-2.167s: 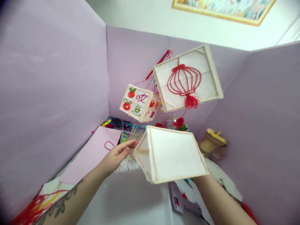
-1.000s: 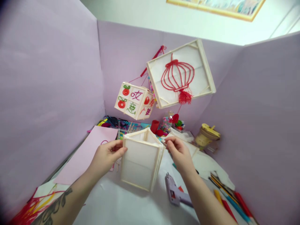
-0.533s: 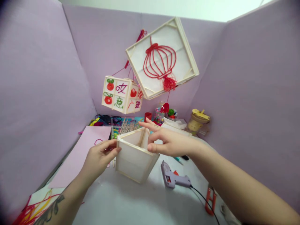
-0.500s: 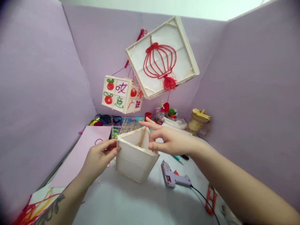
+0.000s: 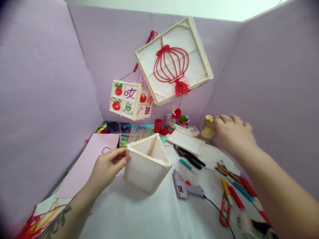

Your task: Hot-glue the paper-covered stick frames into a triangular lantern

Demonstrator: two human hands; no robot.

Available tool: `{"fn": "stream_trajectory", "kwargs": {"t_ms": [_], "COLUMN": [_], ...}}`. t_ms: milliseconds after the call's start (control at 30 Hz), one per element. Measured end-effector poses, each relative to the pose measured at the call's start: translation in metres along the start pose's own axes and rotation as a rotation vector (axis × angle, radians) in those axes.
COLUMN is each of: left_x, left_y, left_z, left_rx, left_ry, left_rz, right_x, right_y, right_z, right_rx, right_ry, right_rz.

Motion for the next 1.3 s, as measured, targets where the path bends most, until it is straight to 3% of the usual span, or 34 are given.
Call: {"fn": "stream_trajectory", "kwargs": {"t_ms": [67,133,300,367,467,533,567,700,767,900,967,1100,1300], "left_x": [0.0,0.0,0.001,0.001,0.002,0.002,0.002,0.001,0.0,0.0,0.002,0.013,0.035], "left_y": [0.0,0.0,0.0,0.0,0.001,0.002,0.002,0.002,0.003,0.002,0.001,0.007,0.025], "left_z": [0.0,-0.001,-0.004,-0.005,-0.004,-0.002,-0.001,-0.001,-0.002,-0.007,-0.012,-0.026,-0.06], "left_rx": [-0.007,-0.012,-0.028,-0.029,-0.037,-0.053,-0.059,-0.073,-0.084,-0.124,-0.189,-0.35,-0.307], "left_ry": [0.001,0.007,0.032,0.018,-0.006,-0.019,-0.024,-0.014,0.006,0.009,-0.029,-0.168,-0.56], "left_rz": [0.003,0.003,-0.003,-0.004,-0.002,0.005,0.015,0.098,0.132,0.184,0.206,0.163,-0.118], "right_x": [0.02,0.037,0.048,0.05,0.056,0.058,0.055,0.047,0.06,0.112,0.13,0.132,0.112], "right_y": [-0.01,-0.021,-0.03,-0.036,-0.043,-0.042,-0.039,-0.031,-0.041,-0.073,-0.085,-0.09,-0.057], "right_z": [0.013,0.042,0.129,0.149,0.169,0.173,0.17,0.143,0.132,0.124,0.126,0.139,0.153], "right_rx": [0.239,0.186,-0.035,-0.075,-0.125,-0.162,-0.171,-0.121,-0.063,0.014,0.012,-0.087,-0.091], "right_ry": [0.04,-0.003,0.095,0.184,0.433,0.543,0.525,0.228,0.096,-0.18,-0.276,-0.257,0.092], "right_rz": [0.097,0.235,0.208,0.192,0.189,0.184,0.161,0.114,0.238,0.578,0.646,0.551,0.163]}}
Point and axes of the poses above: each hand's wrist, its own x-axis away from the middle knuckle, its own y-axis out of the back of the hand, z = x × y, the point moved 6 cm from there along -x, towards the middle knuckle, and after that the axes turned 11 degrees about -z, right-handed, at the moved point
